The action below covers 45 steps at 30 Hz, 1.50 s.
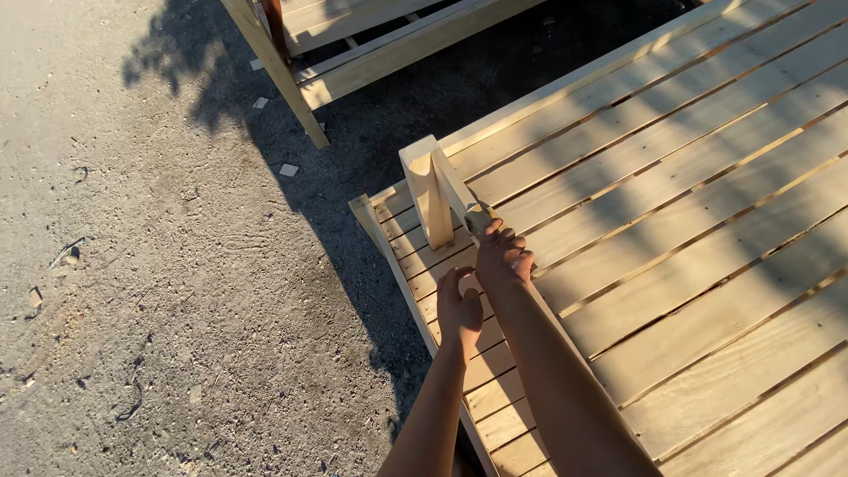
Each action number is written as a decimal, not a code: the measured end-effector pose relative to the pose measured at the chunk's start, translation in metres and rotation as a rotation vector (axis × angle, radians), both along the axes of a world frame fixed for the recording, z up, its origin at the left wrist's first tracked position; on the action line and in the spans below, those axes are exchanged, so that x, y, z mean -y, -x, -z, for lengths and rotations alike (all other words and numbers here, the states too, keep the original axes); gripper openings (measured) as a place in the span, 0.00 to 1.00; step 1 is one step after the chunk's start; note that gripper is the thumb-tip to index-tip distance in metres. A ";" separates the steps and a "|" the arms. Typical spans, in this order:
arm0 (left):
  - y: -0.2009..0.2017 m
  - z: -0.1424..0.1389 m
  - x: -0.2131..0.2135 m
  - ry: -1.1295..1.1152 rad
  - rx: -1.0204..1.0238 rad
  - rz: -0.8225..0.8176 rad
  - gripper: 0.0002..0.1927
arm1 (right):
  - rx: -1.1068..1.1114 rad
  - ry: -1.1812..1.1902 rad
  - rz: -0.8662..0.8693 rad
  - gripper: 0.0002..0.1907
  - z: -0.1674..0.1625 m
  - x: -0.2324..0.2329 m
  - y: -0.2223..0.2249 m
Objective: The person sands the slatted surface of a wooden bench frame using a sanding block, rubbing along the slats and then working along the edge rail and corners. They move around the frame to sand different sections, at one point picking up the block after setting it down and continuing on the edge boards.
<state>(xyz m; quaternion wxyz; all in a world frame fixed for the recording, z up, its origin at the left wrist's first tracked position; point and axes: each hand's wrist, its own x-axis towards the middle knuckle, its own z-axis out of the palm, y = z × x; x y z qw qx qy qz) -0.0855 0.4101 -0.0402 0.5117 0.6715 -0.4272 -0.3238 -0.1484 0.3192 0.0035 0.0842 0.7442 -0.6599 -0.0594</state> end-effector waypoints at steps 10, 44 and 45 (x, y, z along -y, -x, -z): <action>-0.066 0.020 0.049 -0.052 0.112 0.003 0.20 | 0.298 -0.137 -0.057 0.44 -0.008 0.057 -0.038; -0.038 -0.029 0.181 0.042 -0.585 0.020 0.21 | 0.244 -0.330 -0.159 0.53 0.005 0.076 -0.014; -0.043 -0.026 0.182 -0.037 -0.337 0.044 0.25 | 0.260 -0.319 -0.169 0.53 0.007 0.077 -0.016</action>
